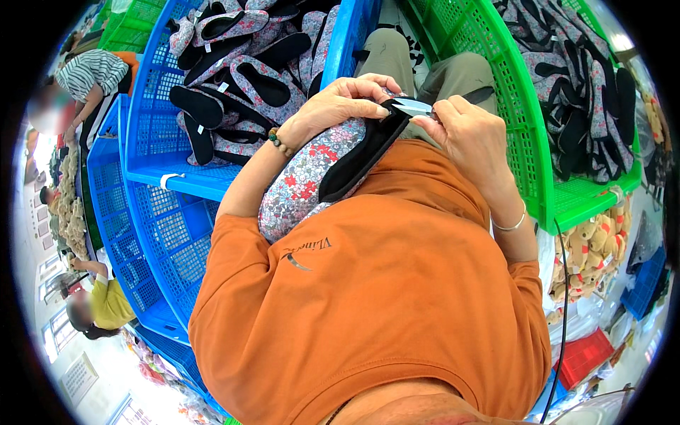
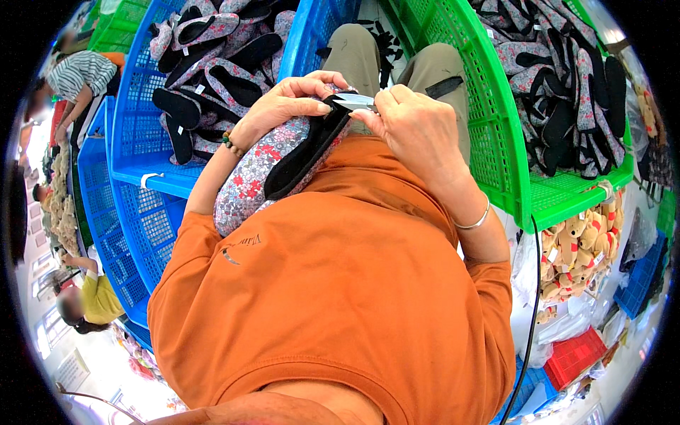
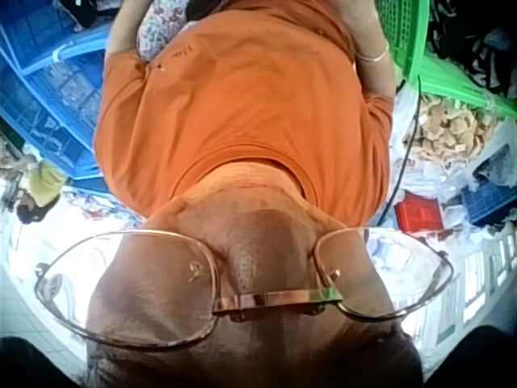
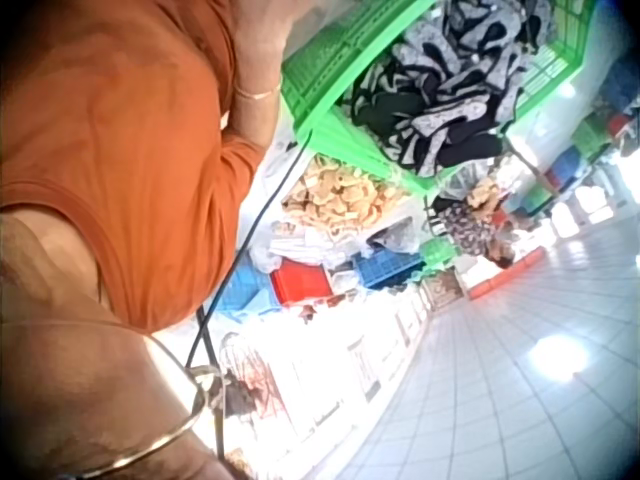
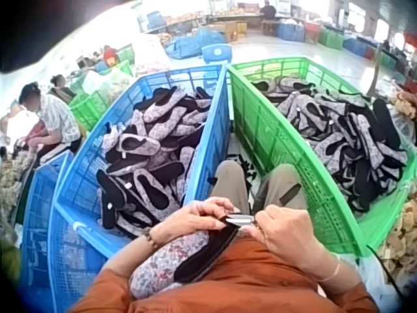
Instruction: The person uses small scissors to trim excess fabric and threads from the edges of floral-patterned slippers. They handle the slippers one at a time, turning them over to access different sides, and place the finished items into a blue basket.
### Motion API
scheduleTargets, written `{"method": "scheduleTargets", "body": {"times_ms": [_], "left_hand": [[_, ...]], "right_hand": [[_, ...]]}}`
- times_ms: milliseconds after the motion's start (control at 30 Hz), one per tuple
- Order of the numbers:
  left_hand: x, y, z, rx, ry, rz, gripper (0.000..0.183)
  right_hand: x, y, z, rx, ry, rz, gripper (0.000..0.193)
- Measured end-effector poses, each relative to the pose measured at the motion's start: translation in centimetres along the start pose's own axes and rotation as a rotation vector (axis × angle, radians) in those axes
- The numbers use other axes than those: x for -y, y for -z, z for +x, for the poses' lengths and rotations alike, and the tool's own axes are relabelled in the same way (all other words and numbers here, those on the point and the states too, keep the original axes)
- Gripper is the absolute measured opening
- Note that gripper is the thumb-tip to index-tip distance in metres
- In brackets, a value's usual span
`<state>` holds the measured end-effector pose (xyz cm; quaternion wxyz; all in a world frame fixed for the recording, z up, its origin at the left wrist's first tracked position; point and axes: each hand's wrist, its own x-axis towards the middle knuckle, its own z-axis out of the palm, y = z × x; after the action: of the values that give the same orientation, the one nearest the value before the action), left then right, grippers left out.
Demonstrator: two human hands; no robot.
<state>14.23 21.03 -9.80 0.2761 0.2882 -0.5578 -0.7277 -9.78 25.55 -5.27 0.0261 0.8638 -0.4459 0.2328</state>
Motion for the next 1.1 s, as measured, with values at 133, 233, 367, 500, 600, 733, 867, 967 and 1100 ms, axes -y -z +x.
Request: {"method": "scheduleTargets", "body": {"times_ms": [133,233,367,500,600,733,867,967,1100], "left_hand": [[0.2,-0.3,0.1,-0.002,0.042,-0.043,0.011],[0.2,-0.5,0.2,-0.018,0.029,-0.047,0.009],[-0.4,-0.9,0.2,-0.032,0.001,-0.067,0.009],[-0.9,-1.2,0.1,-0.029,-0.014,-0.077,0.010],[-1.0,-1.2,0.0,-0.017,-0.028,-0.122,0.011],[-0.8,-1.0,0.1,0.027,-0.090,-0.188,0.011],[0.3,-1.0,0.6,0.099,-0.155,-0.257,0.011],[0.0,-1.9,0.7,0.069,-0.128,-0.322,0.011],[0.3,-1.8,0.7,0.059,-0.120,-0.272,0.013]], "right_hand": [[-0.2,-0.6,-0.2,-0.027,0.008,0.019,0.034],[0.2,-0.8,-0.4,-0.052,-0.046,-0.019,0.034],[0.2,-1.1,-0.9,-0.133,-0.184,-0.083,0.034],[-0.5,-1.2,-1.9,-0.137,-0.199,-0.017,0.035],[-0.8,-1.1,-2.5,-0.161,-0.188,0.092,0.033],[-1.1,-1.7,-3.0,-0.200,-0.126,0.273,0.031],[-0.9,-3.2,-2.4,-0.327,-0.030,0.434,0.033],[-1.1,-3.9,-1.9,-0.353,0.005,0.386,0.036],[-0.9,-3.6,-1.7,-0.340,0.014,0.341,0.036]]}}
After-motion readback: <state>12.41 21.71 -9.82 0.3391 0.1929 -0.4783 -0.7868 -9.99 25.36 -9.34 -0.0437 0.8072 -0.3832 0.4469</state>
